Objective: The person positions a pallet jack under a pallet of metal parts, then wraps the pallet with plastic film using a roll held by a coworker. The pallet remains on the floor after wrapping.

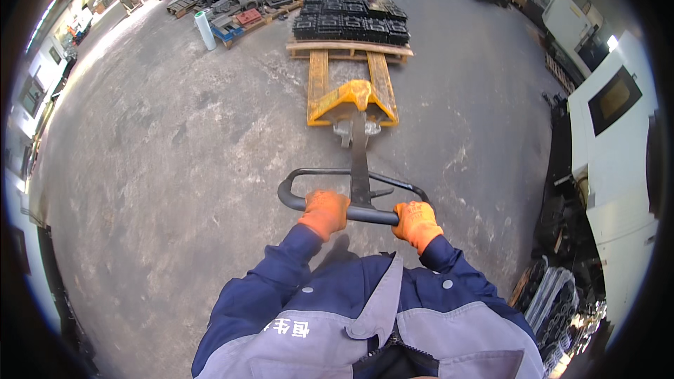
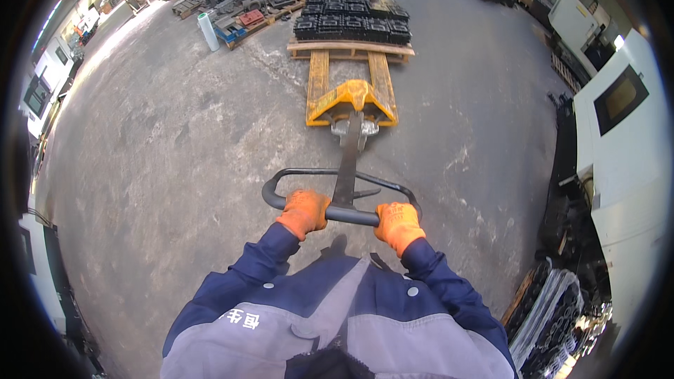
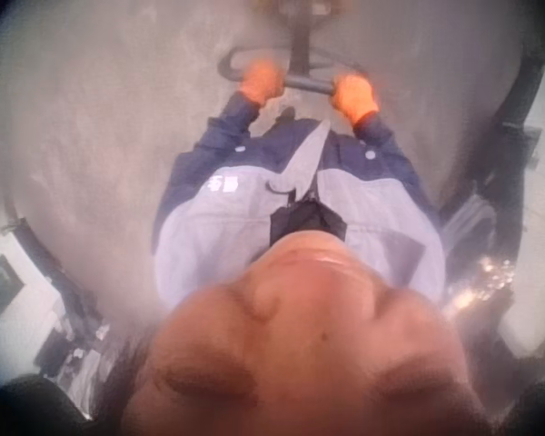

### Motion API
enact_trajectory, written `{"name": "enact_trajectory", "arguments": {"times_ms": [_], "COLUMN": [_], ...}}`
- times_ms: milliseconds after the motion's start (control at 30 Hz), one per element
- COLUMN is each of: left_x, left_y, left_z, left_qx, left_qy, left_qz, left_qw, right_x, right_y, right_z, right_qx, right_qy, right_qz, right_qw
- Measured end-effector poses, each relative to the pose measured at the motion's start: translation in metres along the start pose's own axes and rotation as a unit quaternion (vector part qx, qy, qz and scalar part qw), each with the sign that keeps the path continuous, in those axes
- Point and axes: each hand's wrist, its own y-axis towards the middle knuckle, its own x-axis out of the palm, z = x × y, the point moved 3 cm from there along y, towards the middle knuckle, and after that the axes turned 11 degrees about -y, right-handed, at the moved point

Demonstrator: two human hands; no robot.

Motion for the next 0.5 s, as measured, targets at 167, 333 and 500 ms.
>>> {"name": "enact_trajectory", "arguments": {"times_ms": [167,333,500], "left_x": [-0.063,-0.081,-0.067], "left_y": [0.017,0.028,0.024], "left_z": [0.009,0.011,0.010], "left_qx": [0.058,0.074,0.011], "left_qy": [-0.027,-0.005,0.005], "left_qz": [0.068,0.094,0.086], "left_qw": [0.996,0.993,0.996], "right_x": [-0.065,-0.084,-0.069], "right_y": [0.022,0.032,0.026], "right_z": [0.027,0.037,0.026], "right_qx": [-0.027,-0.020,0.018], "right_qy": [0.017,0.036,0.035], "right_qz": [0.007,0.048,0.049], "right_qw": [0.999,0.998,0.998]}}
